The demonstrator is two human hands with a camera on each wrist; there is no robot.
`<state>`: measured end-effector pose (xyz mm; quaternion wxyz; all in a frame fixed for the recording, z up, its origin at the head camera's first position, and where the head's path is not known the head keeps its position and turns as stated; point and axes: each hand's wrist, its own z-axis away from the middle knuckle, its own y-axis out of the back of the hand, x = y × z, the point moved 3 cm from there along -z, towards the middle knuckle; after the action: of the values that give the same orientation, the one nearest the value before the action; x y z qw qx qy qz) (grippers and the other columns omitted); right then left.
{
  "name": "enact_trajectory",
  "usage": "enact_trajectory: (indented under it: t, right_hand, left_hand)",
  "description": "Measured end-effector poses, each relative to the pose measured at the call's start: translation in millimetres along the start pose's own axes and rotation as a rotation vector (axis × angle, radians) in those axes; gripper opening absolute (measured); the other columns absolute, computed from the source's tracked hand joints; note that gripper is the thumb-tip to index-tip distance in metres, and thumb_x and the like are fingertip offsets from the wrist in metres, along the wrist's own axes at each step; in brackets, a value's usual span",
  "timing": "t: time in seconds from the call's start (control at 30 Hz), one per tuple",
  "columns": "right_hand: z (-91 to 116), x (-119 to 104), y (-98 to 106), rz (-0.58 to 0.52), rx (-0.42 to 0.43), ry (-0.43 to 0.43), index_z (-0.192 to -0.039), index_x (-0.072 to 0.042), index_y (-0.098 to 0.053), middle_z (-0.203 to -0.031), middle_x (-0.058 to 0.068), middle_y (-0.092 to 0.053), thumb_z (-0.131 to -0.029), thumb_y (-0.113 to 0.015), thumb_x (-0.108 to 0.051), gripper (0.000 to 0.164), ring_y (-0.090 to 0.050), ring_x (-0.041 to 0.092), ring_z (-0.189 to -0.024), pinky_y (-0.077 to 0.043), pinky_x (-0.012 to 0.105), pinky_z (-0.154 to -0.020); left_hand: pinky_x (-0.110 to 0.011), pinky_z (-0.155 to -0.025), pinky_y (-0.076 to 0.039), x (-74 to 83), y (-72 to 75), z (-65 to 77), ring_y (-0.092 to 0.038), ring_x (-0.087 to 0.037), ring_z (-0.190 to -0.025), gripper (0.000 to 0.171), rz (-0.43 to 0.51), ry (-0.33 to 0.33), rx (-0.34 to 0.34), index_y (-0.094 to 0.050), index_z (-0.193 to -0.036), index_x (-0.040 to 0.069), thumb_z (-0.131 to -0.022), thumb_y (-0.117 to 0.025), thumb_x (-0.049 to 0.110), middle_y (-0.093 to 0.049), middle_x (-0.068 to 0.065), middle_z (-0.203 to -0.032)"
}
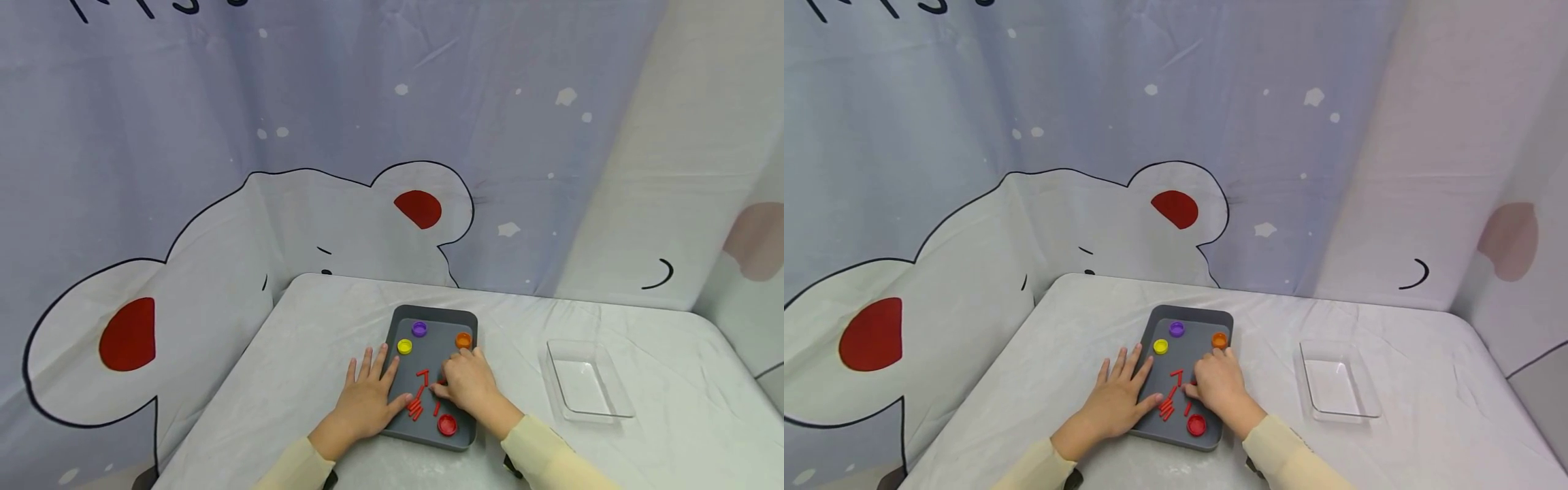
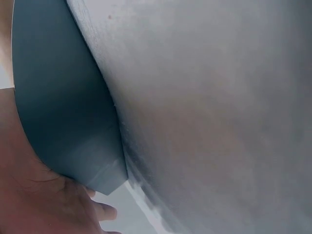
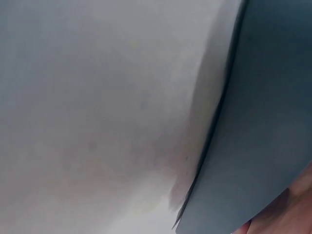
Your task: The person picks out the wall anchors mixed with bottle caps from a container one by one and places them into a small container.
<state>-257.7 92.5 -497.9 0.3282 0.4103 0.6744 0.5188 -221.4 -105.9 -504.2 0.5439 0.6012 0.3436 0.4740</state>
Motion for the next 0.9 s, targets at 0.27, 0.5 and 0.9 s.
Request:
enact_trajectory:
  t: [0.27, 0.5, 0.9]
  right_hand:
    - [0.3, -0.3, 0.9, -0.005, 0.008, 0.002, -0.064, -0.014, -0.06, -0.067, -0.001, -0.057, -0.077, -0.084, -0.047, 0.043, -0.054, 0.022, -0.071, -0.033, 0.037, -0.068]
    - [1.5, 3.5, 1.6, -0.07, -0.009, 0.018, -0.069, -0.014, -0.062, -0.069, -0.002, -0.056, -0.078, -0.086, -0.035, 0.033, -0.054, 0.023, -0.075, -0.034, 0.038, -0.069]
    - [5.4, 8.2, 4.9, -0.126, 0.003, 0.048, -0.066, -0.018, -0.059, -0.068, -0.006, -0.051, -0.072, -0.08, -0.014, 0.022, -0.049, 0.018, -0.071, -0.031, 0.034, -0.068]
  left_hand:
    - [-0.066, -0.119, -0.01, -0.2, -2.0, -0.7, -0.009, -0.043, -0.154, 0.078, -0.016, 0.006, 0.004, -0.033, -0.16, 0.015, -0.101, -0.042, 0.064, -0.013, -0.013, -0.17]
    - [-0.066, -0.119, -0.011, 0.1, -0.7, -0.8, -0.01, -0.044, -0.154, 0.077, -0.014, 0.005, 0.01, -0.035, -0.159, 0.013, -0.101, -0.044, 0.063, -0.014, -0.014, -0.169]
    - [-0.066, -0.119, -0.01, -1.7, -5.0, -1.4, -0.009, -0.042, -0.155, 0.078, -0.02, 0.013, 0.011, -0.034, -0.16, 0.015, -0.1, -0.042, 0.065, -0.012, -0.012, -0.17]
